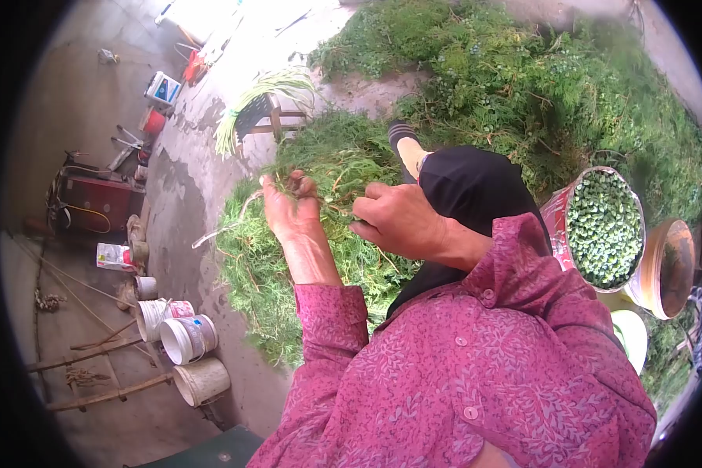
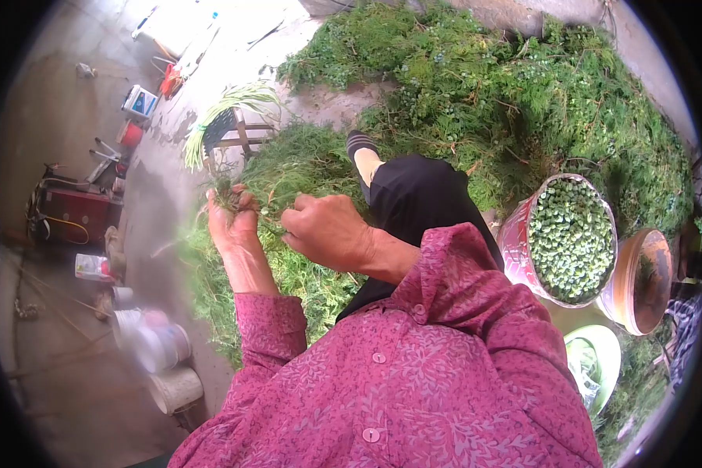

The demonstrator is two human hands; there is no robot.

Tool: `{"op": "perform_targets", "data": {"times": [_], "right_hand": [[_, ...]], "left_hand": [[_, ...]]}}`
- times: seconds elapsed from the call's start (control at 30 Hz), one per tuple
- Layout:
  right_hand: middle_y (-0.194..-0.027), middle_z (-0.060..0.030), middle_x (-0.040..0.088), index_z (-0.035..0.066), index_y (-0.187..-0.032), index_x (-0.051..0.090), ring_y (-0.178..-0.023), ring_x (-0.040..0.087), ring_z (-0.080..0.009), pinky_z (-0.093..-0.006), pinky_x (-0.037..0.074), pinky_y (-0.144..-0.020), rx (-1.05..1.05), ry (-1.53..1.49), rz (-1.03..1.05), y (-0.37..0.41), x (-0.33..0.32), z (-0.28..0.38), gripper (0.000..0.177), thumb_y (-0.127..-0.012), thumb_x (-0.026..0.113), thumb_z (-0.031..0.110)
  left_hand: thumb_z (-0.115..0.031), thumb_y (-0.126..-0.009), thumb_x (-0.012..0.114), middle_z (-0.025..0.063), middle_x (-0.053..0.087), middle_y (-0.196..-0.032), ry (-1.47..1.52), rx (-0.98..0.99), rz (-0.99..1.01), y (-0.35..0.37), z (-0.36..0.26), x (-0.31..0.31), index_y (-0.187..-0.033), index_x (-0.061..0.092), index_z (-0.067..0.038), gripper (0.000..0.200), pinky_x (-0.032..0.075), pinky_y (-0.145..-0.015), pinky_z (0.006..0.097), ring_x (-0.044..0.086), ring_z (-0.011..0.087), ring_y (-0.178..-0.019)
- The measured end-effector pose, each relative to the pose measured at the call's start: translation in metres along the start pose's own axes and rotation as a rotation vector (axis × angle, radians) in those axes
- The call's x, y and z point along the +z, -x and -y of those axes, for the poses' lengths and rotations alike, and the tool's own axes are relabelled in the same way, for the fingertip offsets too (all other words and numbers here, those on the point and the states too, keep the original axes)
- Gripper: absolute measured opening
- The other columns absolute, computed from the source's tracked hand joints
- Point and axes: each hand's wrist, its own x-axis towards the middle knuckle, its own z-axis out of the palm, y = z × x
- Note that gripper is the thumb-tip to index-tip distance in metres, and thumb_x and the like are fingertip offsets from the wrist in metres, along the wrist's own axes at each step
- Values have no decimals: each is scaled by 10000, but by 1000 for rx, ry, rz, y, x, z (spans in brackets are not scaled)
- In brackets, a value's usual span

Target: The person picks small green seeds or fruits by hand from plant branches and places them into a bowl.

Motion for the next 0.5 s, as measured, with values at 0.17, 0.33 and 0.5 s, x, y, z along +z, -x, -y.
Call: {"op": "perform_targets", "data": {"times": [0.17, 0.33, 0.5], "right_hand": [[-741, -75, 560, 51, -788, 550, -633, 590, -169, -314, 443, -504, 247, -747, 205, 8, -4, -10, 86, -777, 539, 135], [-778, -18, 568, 66, -927, 534, -674, 578, -116, -209, 396, -487, 730, -1552, 265, 4, -11, -21, 174, -794, 581, 169], [-818, -54, 581, -1, -1084, 473, -663, 575, -116, -209, 403, -481, 795, -1480, 266, 0, 8, -12, 434, -755, 673, 199]], "left_hand": [[-314, -927, 372, 86, 471, -724, -36, 124, -116, -27, -24, -21, -963, 422, -39, 281, 330, -417, 232, 436, 138, -548], [-299, -923, 388, 81, 472, -736, 13, 154, -77, -24, -39, -16, -968, 427, -44, 262, 330, -422, 233, 457, 146, -566], [-292, -925, 382, 79, 477, -760, -23, 133, 5, -22, -31, -10, -957, 434, -42, 257, 322, -426, 229, 461, 151, -589]]}}
